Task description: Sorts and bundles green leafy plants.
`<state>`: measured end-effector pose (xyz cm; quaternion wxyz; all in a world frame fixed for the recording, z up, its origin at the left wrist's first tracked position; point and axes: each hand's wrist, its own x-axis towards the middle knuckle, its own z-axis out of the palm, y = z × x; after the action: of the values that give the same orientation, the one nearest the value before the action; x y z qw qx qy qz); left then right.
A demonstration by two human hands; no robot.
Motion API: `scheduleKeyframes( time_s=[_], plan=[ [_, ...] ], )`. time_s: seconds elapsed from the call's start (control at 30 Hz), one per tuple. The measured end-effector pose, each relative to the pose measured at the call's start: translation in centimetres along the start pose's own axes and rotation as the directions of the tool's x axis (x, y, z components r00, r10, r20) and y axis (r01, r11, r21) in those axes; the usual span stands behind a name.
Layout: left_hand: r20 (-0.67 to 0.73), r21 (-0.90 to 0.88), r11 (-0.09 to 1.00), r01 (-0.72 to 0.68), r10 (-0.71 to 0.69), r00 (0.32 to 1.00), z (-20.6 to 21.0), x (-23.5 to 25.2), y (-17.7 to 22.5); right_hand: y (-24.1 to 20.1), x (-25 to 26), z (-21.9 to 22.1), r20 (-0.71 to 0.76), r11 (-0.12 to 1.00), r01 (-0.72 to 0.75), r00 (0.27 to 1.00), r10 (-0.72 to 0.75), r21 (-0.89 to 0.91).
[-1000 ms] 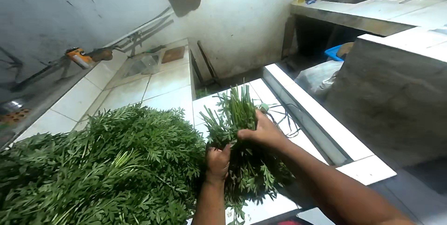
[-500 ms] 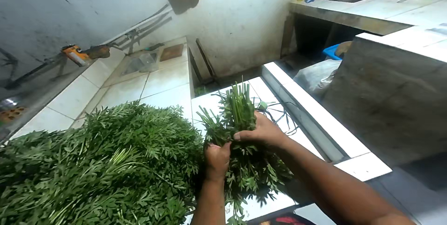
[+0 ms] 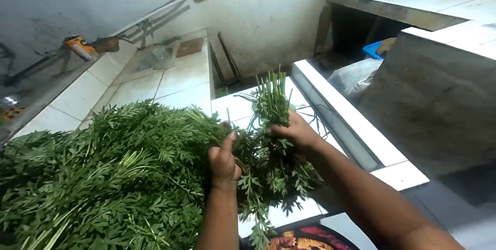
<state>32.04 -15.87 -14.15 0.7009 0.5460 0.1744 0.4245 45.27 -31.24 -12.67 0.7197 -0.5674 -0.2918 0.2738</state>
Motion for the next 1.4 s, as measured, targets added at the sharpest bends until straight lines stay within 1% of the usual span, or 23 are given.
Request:
scheduleKeyframes(
  time_s=[0.07,0.2,0.3,0.33,0.47,0.53,0.6,0.63,0.7,0.77,0.87,0.93,0.97,1.03,1.07,1.13,1.2,1.23,1.27,1.3,1.33,1.37,1.4],
  plan=[
    [0.046,-0.015,1.000,0.017,-0.016,0.999,-0.2,0.0,0.3,-0.3,-0.3,0.1,0.035,1.000,0.001,0.999,-0.002,0.027],
    [0.046,-0.016,0.998,0.060,-0.060,0.997,0.1,-0.2,1.1,-1.1,-0.8,0.5,0.103,0.996,-0.030,0.994,0.021,0.088],
    [0.070,-0.071,0.990,0.121,-0.116,0.991,-0.3,0.1,1.4,-1.0,-0.8,-0.5,0.232,0.982,0.030,0.970,-0.074,0.185],
    [0.053,-0.091,0.985,0.150,-0.146,0.988,-0.7,0.2,1.5,-1.2,-0.8,-0.7,0.244,0.977,0.043,0.965,-0.095,0.211],
    [-0.100,-0.124,0.973,0.195,-0.208,0.973,-2.1,1.4,2.3,-3.0,-1.7,-2.0,0.073,0.951,0.070,0.993,-0.096,0.300],
    [-0.187,-0.050,0.983,0.177,-0.183,0.965,-2.3,1.9,3.3,-4.1,-1.5,-3.2,-0.009,0.928,0.165,0.985,-0.172,0.335],
    [-0.232,0.123,0.987,0.104,-0.074,0.970,-2.3,2.3,4.5,-5.8,-1.0,-4.4,-0.086,0.903,0.312,0.950,-0.300,0.297],
    [-0.225,0.236,0.970,0.053,0.002,0.974,-2.3,2.4,4.9,-6.8,-0.9,-5.2,-0.107,0.885,0.373,0.928,-0.357,0.278],
    [-0.185,0.440,0.898,-0.025,0.118,0.976,-2.4,2.9,5.6,-8.7,-0.9,-6.7,-0.128,0.862,0.462,0.887,-0.444,0.209],
    [-0.159,0.508,0.860,-0.053,0.154,0.975,-2.6,3.4,5.8,-10.7,-0.5,-7.6,-0.151,0.826,0.544,0.837,-0.525,0.146],
    [-0.150,0.557,0.827,-0.074,0.188,0.971,-2.1,3.7,5.5,-12.7,-0.3,-8.3,-0.253,0.792,0.604,0.783,-0.568,0.092],
    [-0.117,0.644,0.758,-0.103,0.230,0.966,-1.5,3.8,4.9,-13.0,-0.5,-8.5,-0.322,0.793,0.609,0.755,-0.571,0.023],
    [-0.097,0.686,0.718,-0.117,0.249,0.964,-1.3,3.9,4.4,-13.2,0.1,-8.6,-0.349,0.784,0.620,0.727,-0.591,-0.034],
    [-0.081,0.725,0.679,-0.115,0.250,0.965,-0.7,3.7,3.8,-13.1,0.8,-8.7,-0.339,0.763,0.638,0.698,-0.631,-0.107],
    [-0.081,0.705,0.700,-0.108,0.232,0.969,-0.4,3.4,3.9,-12.8,0.8,-8.7,-0.309,0.762,0.639,0.707,-0.636,-0.106],
    [-0.094,0.601,0.794,-0.093,0.186,0.978,0.3,3.2,4.3,-12.6,1.7,-8.2,-0.290,0.758,0.651,0.721,-0.629,-0.025],
    [-0.101,0.483,0.874,-0.057,0.120,0.988,1.2,3.0,5.0,-12.6,2.0,-7.8,-0.253,0.776,0.626,0.765,-0.592,0.078],
    [-0.105,0.457,0.889,-0.029,0.087,0.991,1.6,2.9,5.0,-12.5,2.1,-7.7,-0.222,0.786,0.610,0.784,-0.579,0.103],
    [-0.101,0.472,0.882,0.002,0.052,0.993,1.8,2.7,4.6,-12.4,2.1,-7.6,-0.206,0.797,0.592,0.800,-0.564,0.117],
    [-0.086,0.532,0.846,0.038,0.010,0.996,1.9,2.5,3.9,-12.2,2.1,-7.3,-0.219,0.807,0.575,0.812,-0.542,0.134],
    [-0.047,0.630,0.774,0.064,-0.044,0.998,1.7,2.4,3.0,-11.9,2.0,-6.8,-0.242,0.824,0.551,0.824,-0.512,0.133],
    [0.013,0.744,0.665,0.074,-0.124,0.992,1.3,2.5,2.2,-11.5,1.7,-6.2,-0.254,0.849,0.515,0.842,-0.476,0.120],
    [0.079,0.838,0.543,0.054,-0.219,0.973,0.9,2.7,1.5,-11.0,1.6,-5.7,-0.236,0.877,0.473,0.865,-0.443,0.086]
  ],
)
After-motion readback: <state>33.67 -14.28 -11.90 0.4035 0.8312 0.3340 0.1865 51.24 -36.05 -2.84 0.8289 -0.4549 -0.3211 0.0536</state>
